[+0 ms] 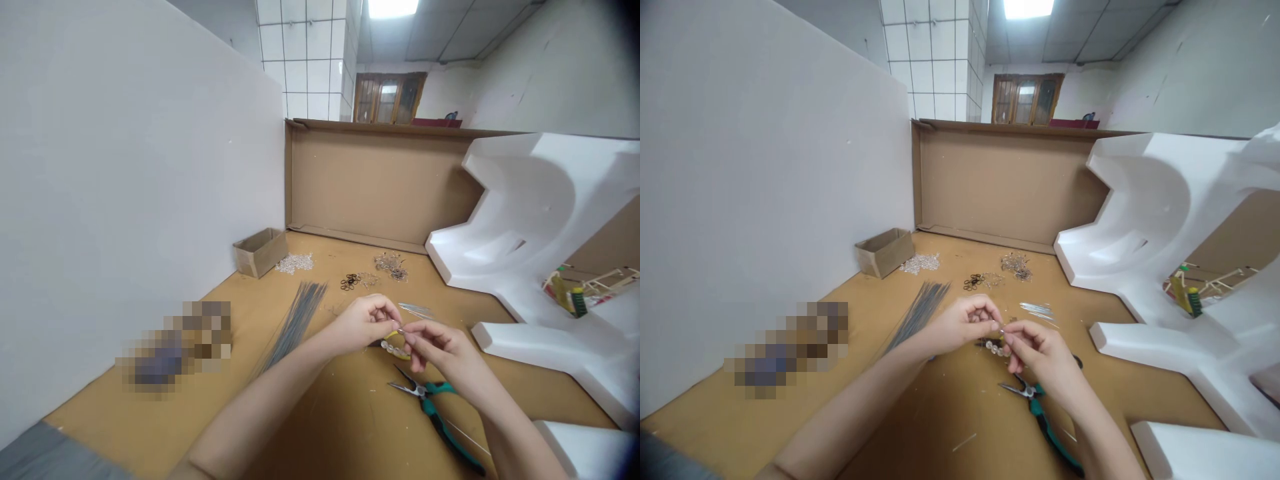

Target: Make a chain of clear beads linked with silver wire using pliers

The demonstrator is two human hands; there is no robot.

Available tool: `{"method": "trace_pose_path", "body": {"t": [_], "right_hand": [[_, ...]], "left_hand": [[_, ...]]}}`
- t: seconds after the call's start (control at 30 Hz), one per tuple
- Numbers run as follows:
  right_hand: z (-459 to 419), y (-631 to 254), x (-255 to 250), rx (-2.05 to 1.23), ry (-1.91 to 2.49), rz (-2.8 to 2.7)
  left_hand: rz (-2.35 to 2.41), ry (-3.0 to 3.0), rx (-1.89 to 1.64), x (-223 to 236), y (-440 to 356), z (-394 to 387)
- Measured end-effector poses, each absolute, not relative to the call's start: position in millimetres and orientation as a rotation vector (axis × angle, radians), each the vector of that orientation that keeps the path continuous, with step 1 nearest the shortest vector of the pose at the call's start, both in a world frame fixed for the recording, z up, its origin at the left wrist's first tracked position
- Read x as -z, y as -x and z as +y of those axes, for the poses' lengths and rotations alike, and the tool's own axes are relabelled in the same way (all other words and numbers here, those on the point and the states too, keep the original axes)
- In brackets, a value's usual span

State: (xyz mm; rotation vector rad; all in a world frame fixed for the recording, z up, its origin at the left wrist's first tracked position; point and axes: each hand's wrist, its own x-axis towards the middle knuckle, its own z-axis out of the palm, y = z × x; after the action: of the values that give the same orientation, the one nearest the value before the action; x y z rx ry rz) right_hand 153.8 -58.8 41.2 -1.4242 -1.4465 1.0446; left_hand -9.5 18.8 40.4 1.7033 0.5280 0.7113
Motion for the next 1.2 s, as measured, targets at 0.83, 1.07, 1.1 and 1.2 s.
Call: {"method": "trace_pose_path", "body": {"t": [0.83, 1.07, 1.1, 1.2], "right_hand": [[-73.8, -182.3, -38.7, -0.682, 1.714, -1.595], [-103.2, -208.2, 17.1, -0.279, 2.16, -2.123], [-108.1, -209.6, 23.1, -0.252, 2.198, -2.165], [-118.2, -213.3, 35.5, -0.195, 2.289, -2.224]], "left_hand": [[0.596, -1.684, -0.679, -35.1, 4.1, 20.6], [0.607, -1.678, -0.675, -27.0, 0.6, 25.4], [0.612, -1.673, -0.671, -26.5, 0.0, 25.8], [0.613, -1.666, -0.67, -26.0, -1.2, 26.5]]}}
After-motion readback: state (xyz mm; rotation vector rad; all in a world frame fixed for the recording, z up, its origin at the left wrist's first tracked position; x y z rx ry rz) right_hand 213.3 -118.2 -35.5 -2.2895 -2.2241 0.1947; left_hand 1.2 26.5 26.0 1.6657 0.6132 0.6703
